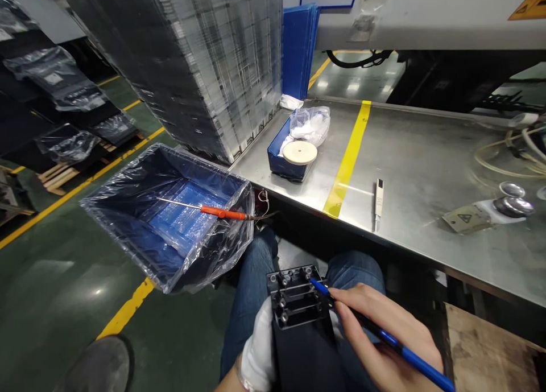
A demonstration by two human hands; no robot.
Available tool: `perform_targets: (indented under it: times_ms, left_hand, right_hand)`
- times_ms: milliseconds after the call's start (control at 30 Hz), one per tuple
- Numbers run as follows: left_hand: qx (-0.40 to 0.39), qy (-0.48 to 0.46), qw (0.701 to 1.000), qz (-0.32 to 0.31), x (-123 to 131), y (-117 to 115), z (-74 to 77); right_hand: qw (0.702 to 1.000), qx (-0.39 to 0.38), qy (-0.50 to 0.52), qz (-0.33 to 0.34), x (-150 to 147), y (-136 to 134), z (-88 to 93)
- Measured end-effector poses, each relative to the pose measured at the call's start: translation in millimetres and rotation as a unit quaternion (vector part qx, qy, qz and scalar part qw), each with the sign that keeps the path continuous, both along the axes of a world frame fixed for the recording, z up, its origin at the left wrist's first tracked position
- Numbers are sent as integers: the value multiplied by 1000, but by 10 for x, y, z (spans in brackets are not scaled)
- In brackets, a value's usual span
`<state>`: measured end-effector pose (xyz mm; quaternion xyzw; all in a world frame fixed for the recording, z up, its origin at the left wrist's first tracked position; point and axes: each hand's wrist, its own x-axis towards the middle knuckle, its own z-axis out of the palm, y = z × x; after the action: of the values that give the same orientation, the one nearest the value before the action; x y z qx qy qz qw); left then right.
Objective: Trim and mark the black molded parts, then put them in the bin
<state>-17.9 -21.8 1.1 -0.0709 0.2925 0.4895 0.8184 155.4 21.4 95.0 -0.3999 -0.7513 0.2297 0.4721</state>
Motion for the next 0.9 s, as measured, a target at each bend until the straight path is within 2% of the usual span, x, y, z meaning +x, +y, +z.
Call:
perform_targets:
  times_ms: [133,300,467,633,833,900]
  left_hand:
    - [-7,-18,1000,22,76,51,-26]
    - [-41,-22,999,21,127,73,40]
    - [22,-54,998,-6,118,47,70]
    - [41,-78,995,-38,187,128,116]
    - [19,19,997,67,187,63,-124]
    - [23,22,997,74,177,44,-144]
  right_hand:
    - [1000,1,-2,21,-30,16,15]
    - [999,13,-2,46,-139,64,11]
    - [999,8,-9,51,-132,61,13]
    - [998,11,-17,61,-122,79,50]
    - [996,29,-42,68,-260,185,41]
    - [996,29,-43,72,-275,192,52]
